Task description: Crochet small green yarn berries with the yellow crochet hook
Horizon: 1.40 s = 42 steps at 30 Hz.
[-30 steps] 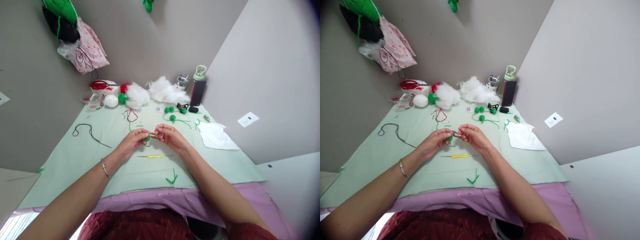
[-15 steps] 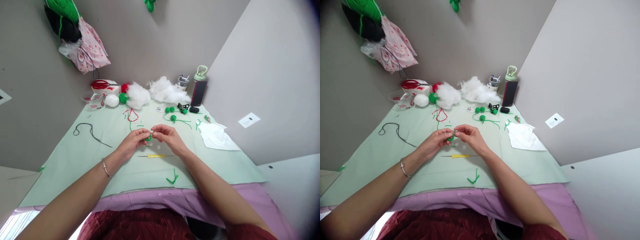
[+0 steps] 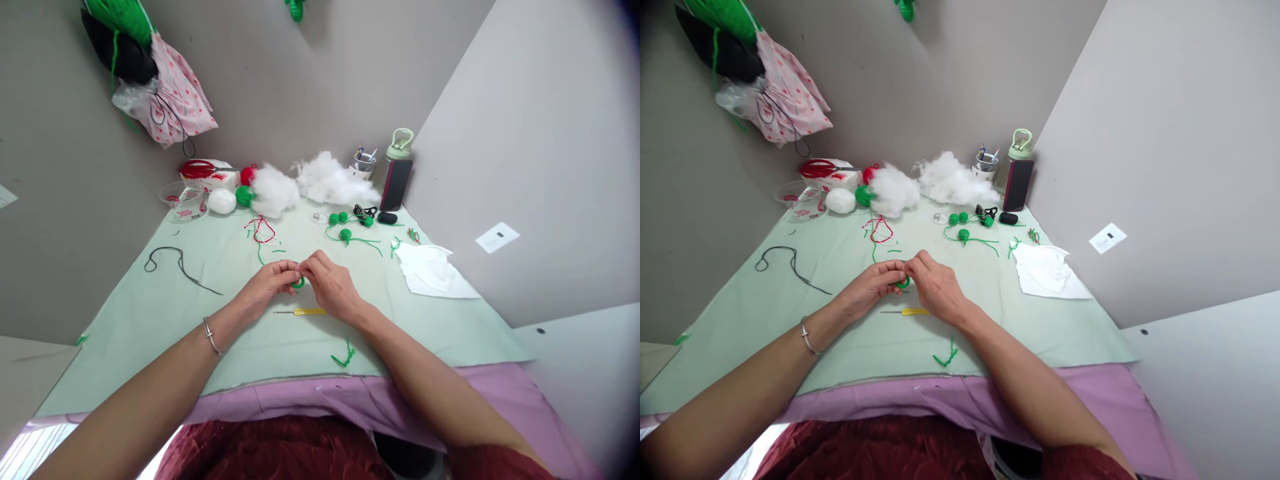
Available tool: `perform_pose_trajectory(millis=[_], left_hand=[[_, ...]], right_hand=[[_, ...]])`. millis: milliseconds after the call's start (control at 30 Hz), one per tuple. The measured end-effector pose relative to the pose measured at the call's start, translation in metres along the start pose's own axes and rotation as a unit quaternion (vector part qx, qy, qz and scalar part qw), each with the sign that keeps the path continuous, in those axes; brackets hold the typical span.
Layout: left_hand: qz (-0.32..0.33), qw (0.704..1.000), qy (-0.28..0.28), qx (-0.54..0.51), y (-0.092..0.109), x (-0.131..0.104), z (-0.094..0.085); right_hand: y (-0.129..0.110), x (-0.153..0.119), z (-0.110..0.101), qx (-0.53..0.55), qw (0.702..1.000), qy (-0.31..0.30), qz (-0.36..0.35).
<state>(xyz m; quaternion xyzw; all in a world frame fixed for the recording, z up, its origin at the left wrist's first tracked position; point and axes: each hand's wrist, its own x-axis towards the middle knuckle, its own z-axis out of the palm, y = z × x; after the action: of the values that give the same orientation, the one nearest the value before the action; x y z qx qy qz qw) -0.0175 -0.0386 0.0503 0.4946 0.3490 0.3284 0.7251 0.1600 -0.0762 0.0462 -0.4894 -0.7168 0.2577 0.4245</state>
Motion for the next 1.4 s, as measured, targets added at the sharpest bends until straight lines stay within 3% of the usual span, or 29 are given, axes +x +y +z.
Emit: perform_pose_trajectory(millis=[300, 500, 733, 967, 1167, 1400], left_hand=[[-0.001, 1.0, -0.01, 0.004, 0.002, 0.0, -0.001], [0.003, 1.0, 0.006, -0.004, 0.0, 0.001, -0.003], [0.005, 1.0, 0.014, -0.008, 0.0, 0.002, -0.003], [0.001, 1.0, 0.012, 0.003, -0.003, 0.003, -0.003], [-0.003, 1.0, -0.004, 0.024, -0.004, 0.003, -0.002], [0.006, 0.999, -0.018, 0.033, -0.002, 0.003, 0.0]], right_hand=[[0.014, 0.012, -0.014, 0.02, 0.999, 0.032, 0.008], [0.016, 0.008, -0.005, -0.079, 0.993, 0.035, -0.075], [0.011, 0.0, -0.005, -0.242, 0.953, 0.028, -0.178], [0.008, 0.0, -0.006, -0.351, 0.907, 0.042, -0.229], [0.003, -0.002, -0.001, -0.381, 0.888, 0.054, -0.252], [0.002, -0.001, 0.007, -0.364, 0.898, 0.098, -0.228]])
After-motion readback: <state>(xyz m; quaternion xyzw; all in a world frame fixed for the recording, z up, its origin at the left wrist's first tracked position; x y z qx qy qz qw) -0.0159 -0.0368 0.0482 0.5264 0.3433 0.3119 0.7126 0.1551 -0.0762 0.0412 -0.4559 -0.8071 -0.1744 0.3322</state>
